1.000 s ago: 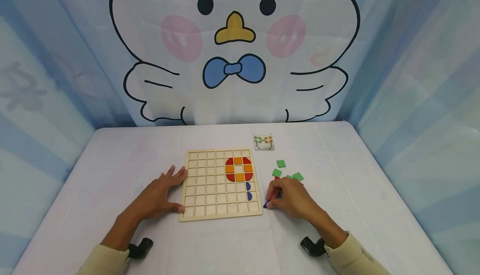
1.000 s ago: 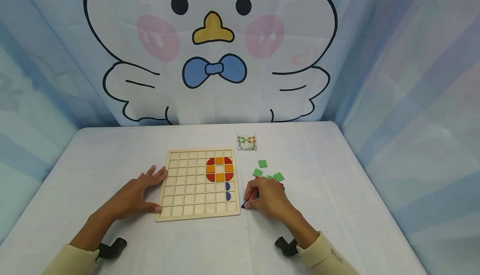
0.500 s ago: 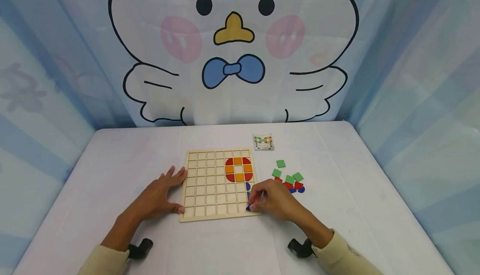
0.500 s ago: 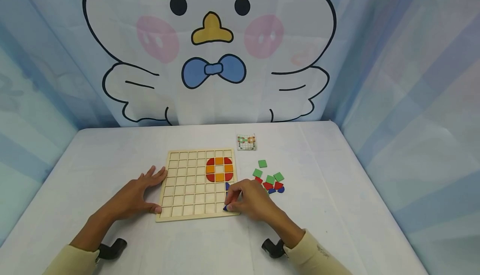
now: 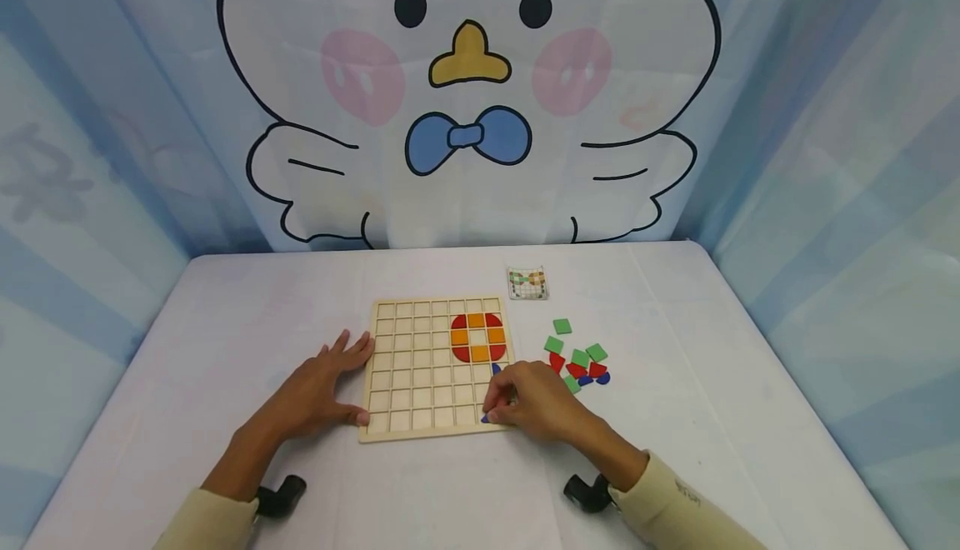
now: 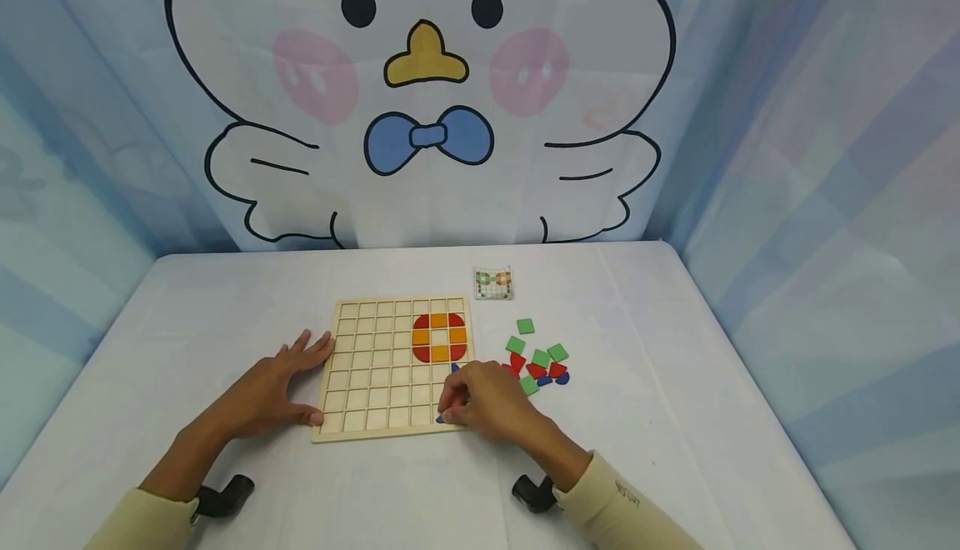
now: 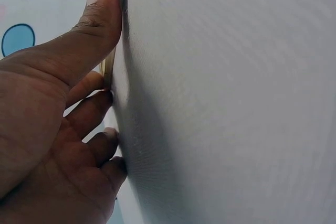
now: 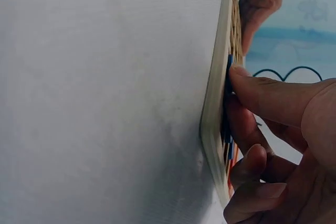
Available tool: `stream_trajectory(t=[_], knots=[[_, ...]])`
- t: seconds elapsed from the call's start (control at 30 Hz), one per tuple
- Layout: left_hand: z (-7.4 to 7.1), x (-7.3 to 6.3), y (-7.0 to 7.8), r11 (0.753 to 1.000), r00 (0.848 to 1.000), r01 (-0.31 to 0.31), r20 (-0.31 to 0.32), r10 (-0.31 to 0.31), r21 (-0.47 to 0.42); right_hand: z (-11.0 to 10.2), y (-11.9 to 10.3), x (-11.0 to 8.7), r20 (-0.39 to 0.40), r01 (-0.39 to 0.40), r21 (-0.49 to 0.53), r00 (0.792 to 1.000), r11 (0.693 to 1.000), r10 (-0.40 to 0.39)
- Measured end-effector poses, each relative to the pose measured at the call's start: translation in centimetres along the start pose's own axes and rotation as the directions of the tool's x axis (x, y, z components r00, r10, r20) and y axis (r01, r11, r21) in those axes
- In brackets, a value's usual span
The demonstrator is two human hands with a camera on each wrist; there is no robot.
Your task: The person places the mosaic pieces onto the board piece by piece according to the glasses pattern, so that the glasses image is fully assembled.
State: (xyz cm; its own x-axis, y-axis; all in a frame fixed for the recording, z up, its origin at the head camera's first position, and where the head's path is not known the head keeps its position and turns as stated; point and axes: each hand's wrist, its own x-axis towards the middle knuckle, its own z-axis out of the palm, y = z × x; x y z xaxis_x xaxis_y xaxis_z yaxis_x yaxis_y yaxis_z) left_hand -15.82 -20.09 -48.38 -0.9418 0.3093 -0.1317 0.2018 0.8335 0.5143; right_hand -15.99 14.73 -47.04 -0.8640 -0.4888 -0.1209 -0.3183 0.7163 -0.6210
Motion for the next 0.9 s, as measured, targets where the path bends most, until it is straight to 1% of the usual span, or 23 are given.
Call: stream_trajectory(t=[0.17, 0.37, 0.43, 0.53, 0.6, 0.7, 0.83, 0.9], knots=[[0.0, 0.0, 0.1, 1.0, 1.0, -0.002, 0.004, 0.002, -0.002, -0.2, -0.3, 0.0, 0.014, -0.038, -0.008, 0.999, 0.999, 0.038], [-0.1, 0.0, 0.2, 1.0, 1.0, 0.003, 0.006, -0.003, 0.005, -0.6, -0.2, 0.0, 0.017, -0.053, 0.015, 0.998, 0.998, 0.053], [-0.1, 0.0, 0.2, 1.0, 1.0, 0.007, 0.01, -0.007, 0.007, -1.0, 0.1, 0.0, 0.001, -0.055, 0.033, 0.998, 0.998, 0.055], [-0.2, 0.0, 0.2, 1.0, 1.0, 0.006, 0.013, -0.006, 0.009, -1.9, 0.9, 0.1, -0.062, -0.07, 0.049, 0.995, 0.996, 0.073], [-0.2, 0.0, 0.1, 1.0, 1.0, 0.006, 0.014, -0.006, 0.009, -2.6, 1.5, 0.3, -0.113, -0.097, 0.051, 0.988, 0.994, 0.102], [-0.2, 0.0, 0.2, 1.0, 1.0, 0.004, 0.011, -0.004, 0.009, -3.7, 2.5, 0.6, -0.176, -0.154, 0.051, 0.971, 0.987, 0.161], [-0.1, -0.1, 0.2, 1.0, 1.0, 0.002, 0.009, -0.002, 0.009, -5.1, 4.1, 0.9, -0.219, -0.232, 0.042, 0.947, 0.972, 0.235], [-0.1, -0.1, 0.2, 1.0, 1.0, 0.004, 0.008, -0.004, 0.006, -5.7, 4.8, 1.0, -0.24, -0.27, 0.021, 0.933, 0.963, 0.267]])
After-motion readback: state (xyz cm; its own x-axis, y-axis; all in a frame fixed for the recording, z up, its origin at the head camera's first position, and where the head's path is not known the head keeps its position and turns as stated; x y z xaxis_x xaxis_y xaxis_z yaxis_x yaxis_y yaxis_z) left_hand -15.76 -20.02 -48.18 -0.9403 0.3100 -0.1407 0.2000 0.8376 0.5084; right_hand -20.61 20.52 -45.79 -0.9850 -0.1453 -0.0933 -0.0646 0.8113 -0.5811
